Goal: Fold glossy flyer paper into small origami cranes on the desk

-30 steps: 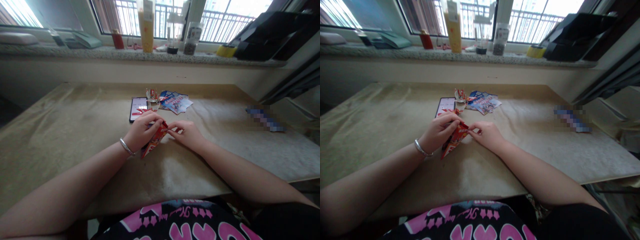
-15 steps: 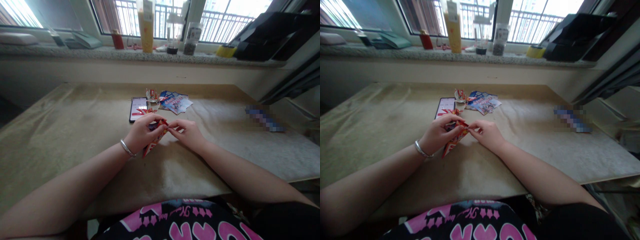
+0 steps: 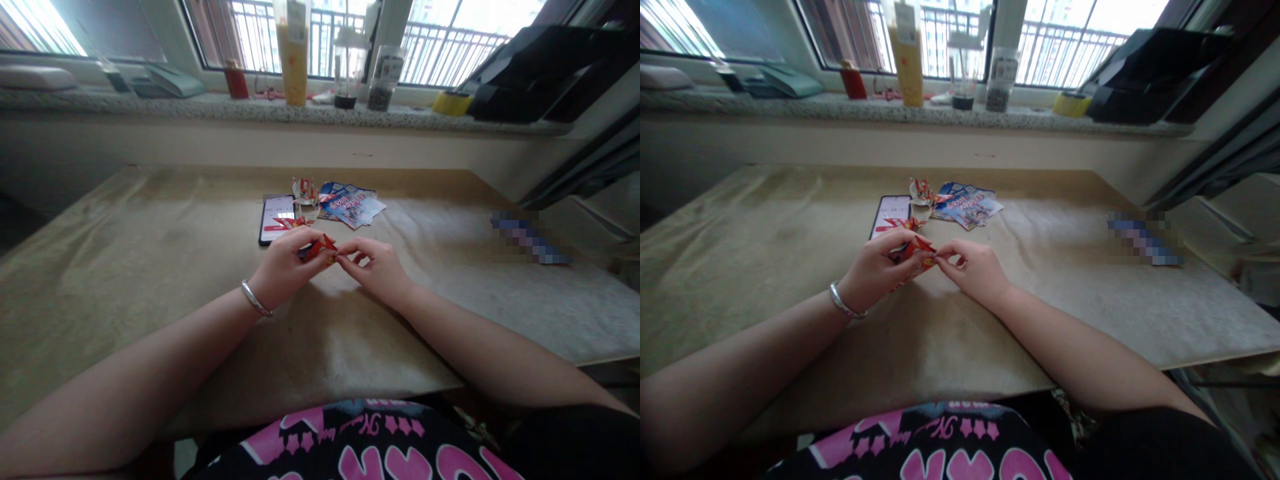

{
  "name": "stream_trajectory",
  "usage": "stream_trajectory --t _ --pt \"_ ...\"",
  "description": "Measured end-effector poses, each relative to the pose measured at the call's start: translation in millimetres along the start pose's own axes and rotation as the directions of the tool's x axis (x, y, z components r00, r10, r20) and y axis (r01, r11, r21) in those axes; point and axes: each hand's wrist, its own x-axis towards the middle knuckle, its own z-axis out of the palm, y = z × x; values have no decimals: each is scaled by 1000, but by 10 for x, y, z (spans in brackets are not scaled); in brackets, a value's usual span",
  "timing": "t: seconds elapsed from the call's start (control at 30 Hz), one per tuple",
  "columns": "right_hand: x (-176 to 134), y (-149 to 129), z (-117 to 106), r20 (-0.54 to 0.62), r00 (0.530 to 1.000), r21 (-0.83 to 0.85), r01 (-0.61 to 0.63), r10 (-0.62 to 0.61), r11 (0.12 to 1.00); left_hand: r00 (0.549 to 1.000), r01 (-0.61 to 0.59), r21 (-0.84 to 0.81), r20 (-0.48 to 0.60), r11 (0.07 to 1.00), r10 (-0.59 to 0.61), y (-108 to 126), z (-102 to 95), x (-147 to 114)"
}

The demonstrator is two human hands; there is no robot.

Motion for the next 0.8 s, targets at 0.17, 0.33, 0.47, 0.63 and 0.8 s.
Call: stream_trajectory --t 0.17,0.33,0.47,0.63,0.8 --pt "-6 -2 11 -34 998 95 -52 55 994 996 67 -30 -54 997 -68 -7 2 -6" --pt "3 55 25 46 999 162 -4 -3 987 999 2 -93 -50 996 -6 -29 -15 -9" --pt "14 72 52 38 999 233 -41 33 972 998 -49 -104 -47 993 45 -53 -11 -14" --pt "18 50 71 20 996 350 -90 89 932 995 -89 -156 -51 984 82 -65 0 -8" --pt "13 5 13 -75 996 314 -23 49 949 990 -104 -174 -107 979 87 -57 1 -11"
